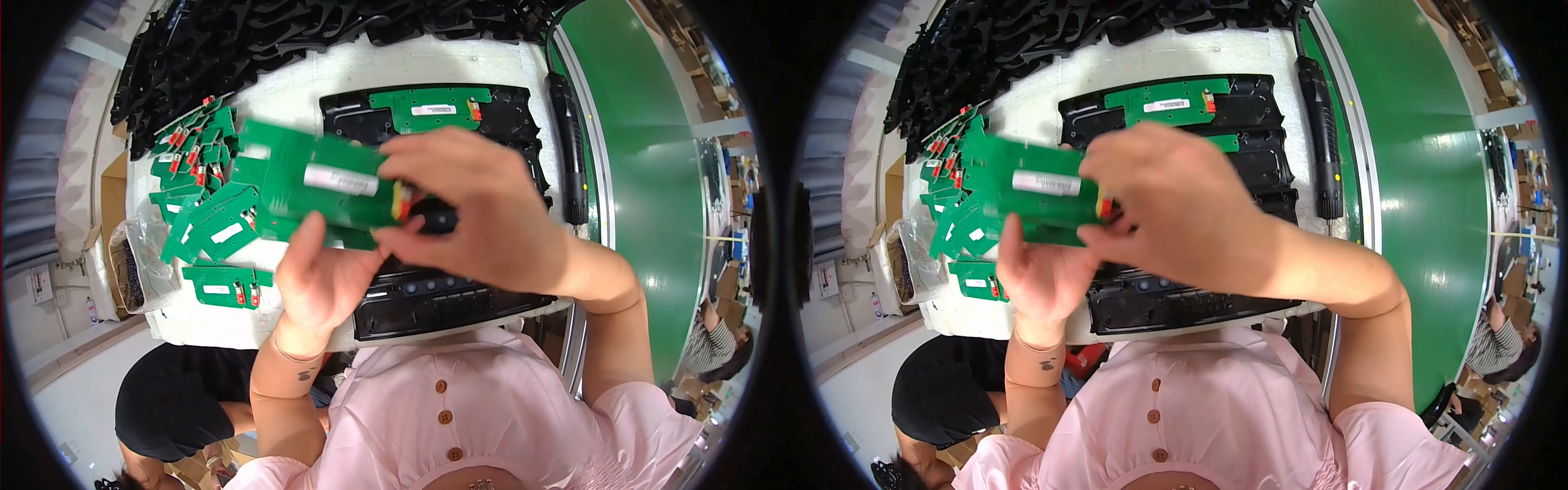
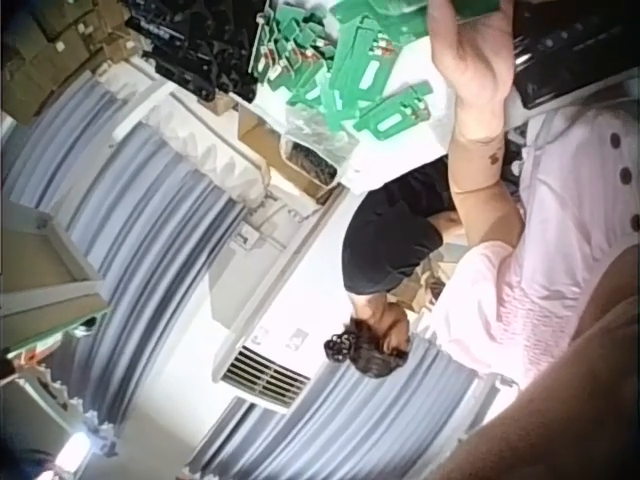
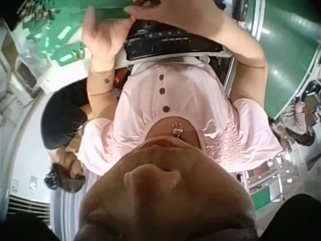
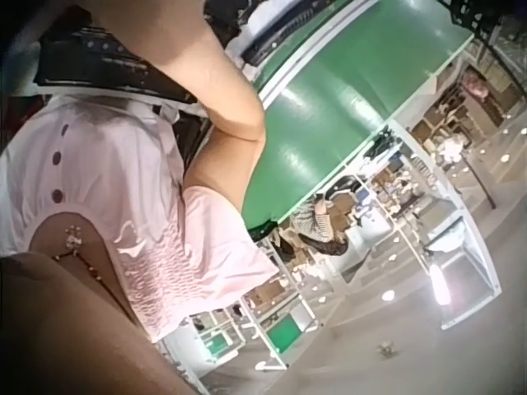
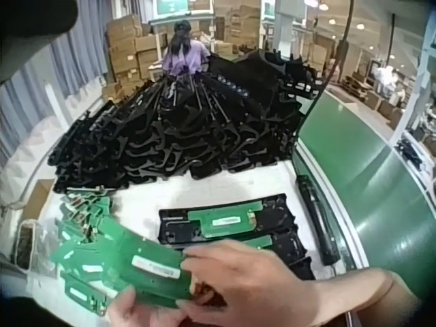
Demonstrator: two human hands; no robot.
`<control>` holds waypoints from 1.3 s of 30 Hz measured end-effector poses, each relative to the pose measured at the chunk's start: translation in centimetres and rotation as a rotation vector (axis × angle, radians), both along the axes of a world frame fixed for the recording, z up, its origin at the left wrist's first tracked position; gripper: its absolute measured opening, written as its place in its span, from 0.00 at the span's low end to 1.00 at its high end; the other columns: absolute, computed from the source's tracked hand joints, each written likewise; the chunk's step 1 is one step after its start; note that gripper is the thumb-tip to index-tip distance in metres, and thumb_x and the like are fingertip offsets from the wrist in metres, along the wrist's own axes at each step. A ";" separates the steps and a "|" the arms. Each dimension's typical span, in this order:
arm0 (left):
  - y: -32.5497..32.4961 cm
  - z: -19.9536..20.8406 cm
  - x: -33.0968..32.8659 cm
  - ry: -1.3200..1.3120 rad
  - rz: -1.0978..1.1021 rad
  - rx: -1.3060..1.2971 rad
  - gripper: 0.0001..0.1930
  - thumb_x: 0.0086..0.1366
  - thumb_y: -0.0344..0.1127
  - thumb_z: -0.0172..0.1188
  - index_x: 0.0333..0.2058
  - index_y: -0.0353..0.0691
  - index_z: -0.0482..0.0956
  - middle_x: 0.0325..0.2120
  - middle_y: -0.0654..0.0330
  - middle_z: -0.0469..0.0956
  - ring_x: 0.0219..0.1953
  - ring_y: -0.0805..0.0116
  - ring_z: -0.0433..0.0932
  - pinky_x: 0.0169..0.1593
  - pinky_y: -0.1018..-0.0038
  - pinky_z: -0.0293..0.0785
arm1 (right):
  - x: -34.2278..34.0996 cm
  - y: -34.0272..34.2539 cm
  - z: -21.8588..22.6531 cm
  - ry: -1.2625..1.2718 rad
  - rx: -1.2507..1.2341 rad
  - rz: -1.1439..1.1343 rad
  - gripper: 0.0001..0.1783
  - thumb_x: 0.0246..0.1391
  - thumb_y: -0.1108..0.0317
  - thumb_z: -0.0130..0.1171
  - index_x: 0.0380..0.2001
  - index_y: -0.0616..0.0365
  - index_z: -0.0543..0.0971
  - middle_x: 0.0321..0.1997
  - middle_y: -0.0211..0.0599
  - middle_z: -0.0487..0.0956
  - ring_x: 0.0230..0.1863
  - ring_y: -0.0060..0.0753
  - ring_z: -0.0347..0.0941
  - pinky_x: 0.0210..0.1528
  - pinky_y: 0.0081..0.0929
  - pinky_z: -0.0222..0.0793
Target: Assembling small electronic components and circuit boards into plastic housings using an electric screwdriver on a production line.
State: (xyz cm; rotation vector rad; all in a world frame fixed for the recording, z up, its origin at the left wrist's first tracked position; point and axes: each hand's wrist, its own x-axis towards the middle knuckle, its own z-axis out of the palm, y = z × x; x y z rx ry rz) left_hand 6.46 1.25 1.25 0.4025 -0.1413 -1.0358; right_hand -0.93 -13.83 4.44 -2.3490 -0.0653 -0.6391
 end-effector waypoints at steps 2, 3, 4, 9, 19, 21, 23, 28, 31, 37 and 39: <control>0.5 -0.1 1.0 -0.008 0.062 0.059 0.29 0.62 0.45 0.45 0.58 0.38 0.51 0.54 0.54 0.60 0.55 0.56 0.61 0.57 0.54 0.57 | -0.5 -1.5 0.8 -0.089 -0.098 -0.019 0.24 0.25 0.73 0.67 0.33 0.61 0.75 0.38 0.45 0.75 0.39 0.46 0.71 0.40 0.31 0.69; 0.4 0.1 1.4 -0.017 0.126 0.105 0.29 0.62 0.45 0.46 0.58 0.38 0.53 0.54 0.54 0.61 0.54 0.56 0.62 0.56 0.55 0.58 | -1.5 -2.2 1.6 0.045 -0.113 -0.012 0.23 0.29 0.77 0.66 0.37 0.63 0.75 0.45 0.44 0.74 0.45 0.45 0.71 0.45 0.31 0.68; 1.0 -0.5 2.0 0.058 0.182 0.125 0.26 0.62 0.45 0.46 0.56 0.38 0.56 0.53 0.49 0.62 0.51 0.56 0.64 0.56 0.56 0.59 | -2.5 -2.5 1.4 0.079 -0.130 0.004 0.23 0.27 0.78 0.66 0.35 0.64 0.75 0.44 0.45 0.73 0.43 0.46 0.70 0.43 0.33 0.68; 0.1 -0.2 2.8 -0.043 0.221 0.220 0.25 0.62 0.43 0.46 0.53 0.34 0.57 0.53 0.38 0.57 0.54 0.42 0.60 0.57 0.56 0.58 | -7.3 -3.1 0.7 0.269 -0.324 0.026 0.23 0.27 0.77 0.64 0.34 0.67 0.74 0.46 0.45 0.71 0.45 0.47 0.68 0.45 0.36 0.68; 0.1 -0.5 2.0 -0.083 0.192 0.212 0.25 0.62 0.42 0.47 0.53 0.33 0.57 0.56 0.35 0.52 0.57 0.37 0.56 0.59 0.54 0.56 | -8.0 -2.0 -1.3 0.390 -0.380 0.030 0.22 0.28 0.72 0.65 0.34 0.66 0.75 0.46 0.44 0.71 0.48 0.43 0.66 0.48 0.34 0.65; 0.2 -0.6 2.0 -0.078 0.185 0.205 0.25 0.62 0.42 0.47 0.53 0.33 0.57 0.56 0.35 0.52 0.57 0.37 0.55 0.59 0.54 0.56 | -8.1 -2.1 -1.4 0.396 -0.372 0.034 0.21 0.31 0.72 0.64 0.34 0.66 0.75 0.47 0.44 0.71 0.48 0.45 0.66 0.48 0.36 0.65; 0.0 -0.5 2.0 -0.071 0.170 0.197 0.24 0.62 0.42 0.47 0.53 0.33 0.58 0.56 0.35 0.51 0.57 0.37 0.54 0.59 0.54 0.56 | -8.2 -2.3 -1.4 0.407 -0.364 0.032 0.19 0.33 0.72 0.63 0.34 0.66 0.74 0.48 0.44 0.70 0.48 0.47 0.66 0.48 0.38 0.65; -0.2 -0.3 2.1 -0.058 0.185 0.225 0.25 0.61 0.44 0.47 0.53 0.35 0.59 0.53 0.38 0.57 0.55 0.40 0.60 0.55 0.56 0.61 | -8.6 -2.8 -1.7 0.321 -0.334 -0.034 0.17 0.31 0.73 0.63 0.31 0.64 0.76 0.40 0.38 0.73 0.44 0.38 0.68 0.45 0.32 0.65; -0.1 -0.3 2.1 -0.046 0.179 0.211 0.24 0.62 0.44 0.46 0.53 0.35 0.59 0.54 0.37 0.56 0.55 0.39 0.59 0.56 0.55 0.61 | -8.6 -3.1 -2.4 0.325 -0.338 -0.004 0.14 0.33 0.74 0.62 0.30 0.63 0.76 0.37 0.35 0.73 0.41 0.36 0.68 0.42 0.30 0.65; -0.2 -0.6 1.9 -0.051 0.158 0.174 0.25 0.62 0.43 0.46 0.53 0.35 0.57 0.54 0.36 0.56 0.55 0.38 0.58 0.56 0.54 0.60 | -8.9 -3.0 -2.6 0.302 -0.336 -0.012 0.14 0.34 0.74 0.61 0.30 0.63 0.76 0.37 0.35 0.73 0.40 0.36 0.69 0.42 0.30 0.65; -0.1 -0.5 1.7 -0.036 0.076 0.086 0.25 0.64 0.45 0.43 0.54 0.34 0.56 0.57 0.36 0.48 0.59 0.35 0.50 0.59 0.53 0.55 | -8.7 -2.8 -2.2 0.270 -0.291 -0.015 0.16 0.33 0.74 0.63 0.31 0.63 0.75 0.38 0.37 0.73 0.40 0.37 0.69 0.42 0.31 0.65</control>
